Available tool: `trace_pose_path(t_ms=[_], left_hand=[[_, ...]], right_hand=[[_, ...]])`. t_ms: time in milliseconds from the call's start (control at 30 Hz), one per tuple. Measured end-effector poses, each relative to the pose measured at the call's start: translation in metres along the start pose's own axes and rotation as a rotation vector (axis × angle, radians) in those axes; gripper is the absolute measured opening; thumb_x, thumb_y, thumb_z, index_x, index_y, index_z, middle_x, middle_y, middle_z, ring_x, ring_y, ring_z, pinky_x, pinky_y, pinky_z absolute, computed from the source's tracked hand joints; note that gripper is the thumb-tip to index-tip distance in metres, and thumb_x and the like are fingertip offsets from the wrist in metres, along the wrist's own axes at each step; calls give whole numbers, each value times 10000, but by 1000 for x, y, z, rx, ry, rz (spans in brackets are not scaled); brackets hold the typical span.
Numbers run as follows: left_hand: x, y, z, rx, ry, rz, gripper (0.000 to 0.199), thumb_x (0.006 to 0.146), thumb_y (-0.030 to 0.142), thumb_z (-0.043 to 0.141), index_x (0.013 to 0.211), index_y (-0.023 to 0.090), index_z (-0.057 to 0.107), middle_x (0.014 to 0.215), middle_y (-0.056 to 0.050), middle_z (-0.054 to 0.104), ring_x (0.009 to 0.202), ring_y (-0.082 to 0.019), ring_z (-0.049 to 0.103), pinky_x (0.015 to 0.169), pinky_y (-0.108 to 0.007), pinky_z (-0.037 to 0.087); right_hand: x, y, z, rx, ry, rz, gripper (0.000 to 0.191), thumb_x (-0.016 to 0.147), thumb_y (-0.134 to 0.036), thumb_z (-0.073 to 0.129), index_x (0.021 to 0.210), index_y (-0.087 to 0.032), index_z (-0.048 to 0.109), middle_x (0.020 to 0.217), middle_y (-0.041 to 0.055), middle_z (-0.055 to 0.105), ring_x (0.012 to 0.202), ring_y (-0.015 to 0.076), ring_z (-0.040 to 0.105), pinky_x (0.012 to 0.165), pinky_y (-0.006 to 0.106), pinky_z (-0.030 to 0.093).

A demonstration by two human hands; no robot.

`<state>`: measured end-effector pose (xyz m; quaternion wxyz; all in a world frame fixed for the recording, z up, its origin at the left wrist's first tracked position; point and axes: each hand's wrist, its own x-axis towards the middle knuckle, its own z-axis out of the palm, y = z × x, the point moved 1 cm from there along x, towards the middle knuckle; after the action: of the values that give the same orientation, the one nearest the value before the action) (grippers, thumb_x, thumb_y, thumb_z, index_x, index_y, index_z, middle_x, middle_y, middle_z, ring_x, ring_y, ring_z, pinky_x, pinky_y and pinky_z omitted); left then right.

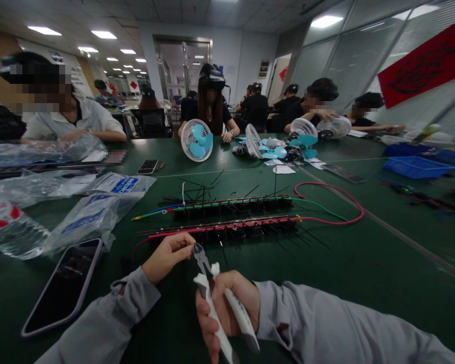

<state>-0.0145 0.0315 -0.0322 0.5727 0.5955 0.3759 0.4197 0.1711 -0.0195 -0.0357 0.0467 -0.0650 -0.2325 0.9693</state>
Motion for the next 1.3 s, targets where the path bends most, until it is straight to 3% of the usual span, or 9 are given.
trace_pose_path(t_ms=[300,567,833,933,1000,1167,1300], left_hand=[[0,-2,0,-33,5,-13,199,774,321,666,792,133,601,683,4,569,617,-105,478,593,-220,361],[0,-3,-1,-2,12,-11,231,762,356,666,781,135,600,674,4,548,608,-108,453,585,-223,351],[0,-2,0,15,25,-10,238,760,358,658,745,139,567,658,9,524,595,-104,429,565,-216,333],[1,-1,1,30,36,-2,214,772,340,649,749,140,578,656,14,521,585,-100,430,567,-219,337],[1,0,2,33,32,0,202,777,331,647,756,140,583,663,12,533,589,-101,444,572,-221,344],[1,1,2,40,23,11,216,777,343,642,739,140,581,642,13,536,588,-106,460,575,-228,355],[0,2,3,39,22,5,215,778,341,642,741,138,584,646,9,544,596,-109,474,590,-232,368]], right_hand=[[-7,-8,20,-8,78,49,240,687,-359,374,749,-144,463,594,10,433,517,133,455,552,327,373],[-7,-8,22,3,122,69,240,689,-370,384,760,-152,456,591,3,425,509,126,437,573,315,349],[-5,-5,12,10,62,9,278,672,-353,364,779,-132,495,600,48,509,551,173,505,598,362,374],[-3,-5,11,14,110,-57,383,601,-334,383,846,-93,552,697,102,589,675,217,571,674,376,383],[-2,-6,13,10,148,-80,514,558,-305,390,949,-28,577,785,128,614,727,193,571,696,322,372],[-2,-8,15,-11,119,-38,621,549,-293,372,1034,41,570,810,125,611,631,112,521,570,229,323],[-2,-8,11,-37,45,57,682,524,-276,349,1112,26,519,860,153,625,604,136,552,558,249,340]])
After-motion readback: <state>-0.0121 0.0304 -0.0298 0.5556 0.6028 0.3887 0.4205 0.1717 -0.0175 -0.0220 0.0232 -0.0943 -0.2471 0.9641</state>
